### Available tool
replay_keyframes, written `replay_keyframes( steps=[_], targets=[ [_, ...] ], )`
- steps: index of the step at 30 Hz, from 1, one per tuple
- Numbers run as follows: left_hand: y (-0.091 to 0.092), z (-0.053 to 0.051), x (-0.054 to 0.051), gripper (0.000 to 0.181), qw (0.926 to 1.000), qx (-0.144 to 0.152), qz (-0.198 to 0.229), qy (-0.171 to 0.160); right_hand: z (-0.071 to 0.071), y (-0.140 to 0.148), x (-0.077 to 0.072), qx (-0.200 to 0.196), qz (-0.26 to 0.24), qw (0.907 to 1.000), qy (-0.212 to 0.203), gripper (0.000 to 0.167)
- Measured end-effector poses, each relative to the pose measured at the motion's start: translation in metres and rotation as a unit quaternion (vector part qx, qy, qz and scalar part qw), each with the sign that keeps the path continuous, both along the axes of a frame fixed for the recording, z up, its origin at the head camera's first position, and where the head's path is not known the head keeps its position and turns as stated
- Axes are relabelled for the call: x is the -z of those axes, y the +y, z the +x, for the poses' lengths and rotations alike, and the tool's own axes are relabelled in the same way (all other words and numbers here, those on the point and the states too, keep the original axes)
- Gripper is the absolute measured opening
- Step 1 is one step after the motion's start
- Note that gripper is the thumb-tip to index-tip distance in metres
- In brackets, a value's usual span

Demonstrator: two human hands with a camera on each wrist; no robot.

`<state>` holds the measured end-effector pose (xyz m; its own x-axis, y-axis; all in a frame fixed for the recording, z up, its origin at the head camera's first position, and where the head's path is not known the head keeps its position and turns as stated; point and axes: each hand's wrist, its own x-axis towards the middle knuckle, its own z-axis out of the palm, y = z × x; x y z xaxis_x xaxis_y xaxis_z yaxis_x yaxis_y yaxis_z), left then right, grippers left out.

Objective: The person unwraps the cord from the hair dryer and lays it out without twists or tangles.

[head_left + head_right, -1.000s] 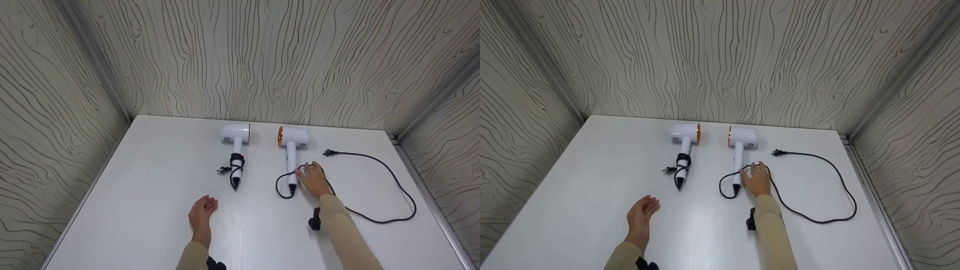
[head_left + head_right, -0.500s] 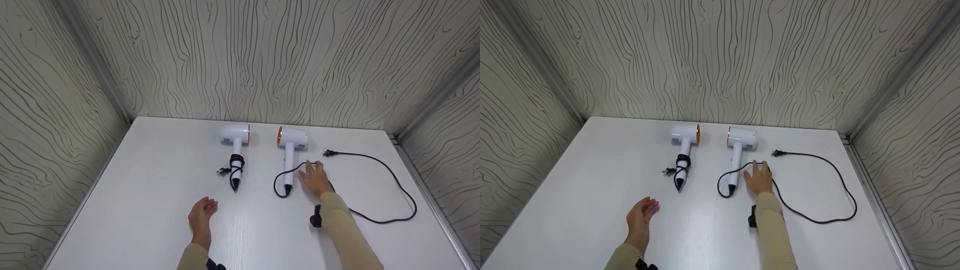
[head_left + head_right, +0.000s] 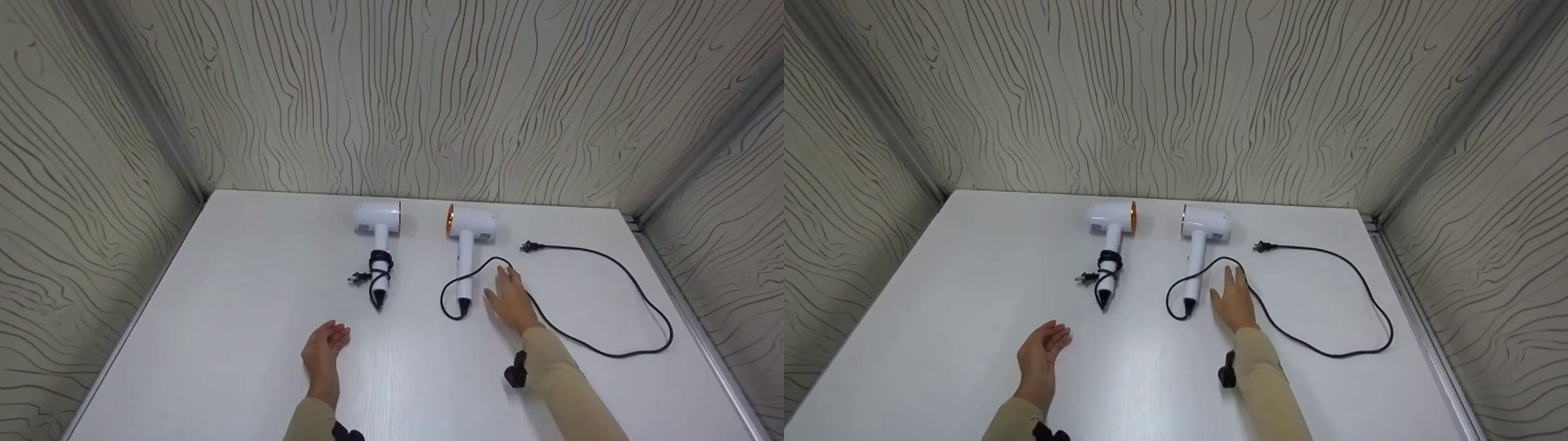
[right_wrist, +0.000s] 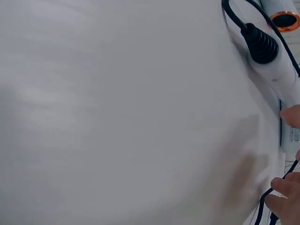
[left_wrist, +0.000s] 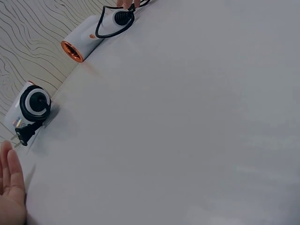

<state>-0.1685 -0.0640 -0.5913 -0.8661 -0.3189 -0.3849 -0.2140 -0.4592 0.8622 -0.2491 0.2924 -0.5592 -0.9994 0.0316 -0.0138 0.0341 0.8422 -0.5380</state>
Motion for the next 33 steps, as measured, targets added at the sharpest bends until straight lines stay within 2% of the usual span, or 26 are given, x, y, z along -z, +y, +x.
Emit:
replay_keyframes(
  steps=[3, 7, 11, 14, 20, 26, 33],
  targets=[
    [-0.001, 0.001, -0.001, 0.036, 1.0, 0.004, -0.003, -0.001, 0.014, -0.016, 0.005, 0.021, -0.003, 0.9973, 0.071, 0.051],
    [-0.001, 0.001, -0.003, 0.036, 1.0, 0.002, 0.001, 0.001, 0.032, -0.043, 0.012, 0.022, 0.027, 0.9842, 0.174, 0.036],
    [-0.001, 0.001, -0.004, 0.036, 1.0, 0.001, 0.0, -0.002, 0.044, -0.068, 0.017, 0.014, 0.084, 0.9669, 0.241, 0.045],
    [-0.001, 0.0, -0.003, 0.035, 0.9999, -0.006, 0.012, 0.003, 0.046, -0.082, 0.017, 0.036, 0.111, 0.9648, 0.236, 0.058],
    [-0.001, -0.001, -0.001, 0.036, 0.9989, -0.016, 0.038, 0.019, 0.044, -0.101, 0.015, 0.094, 0.121, 0.9747, 0.163, 0.069],
    [-0.001, -0.001, 0.001, 0.036, 0.9995, -0.011, 0.028, 0.011, 0.037, -0.11, 0.016, 0.13, 0.138, 0.9731, 0.131, 0.058],
    [0.0, 0.001, 0.0, 0.037, 1.0, -0.003, 0.0, 0.005, 0.037, -0.115, 0.012, 0.124, 0.157, 0.9689, 0.146, 0.048]
  ],
)
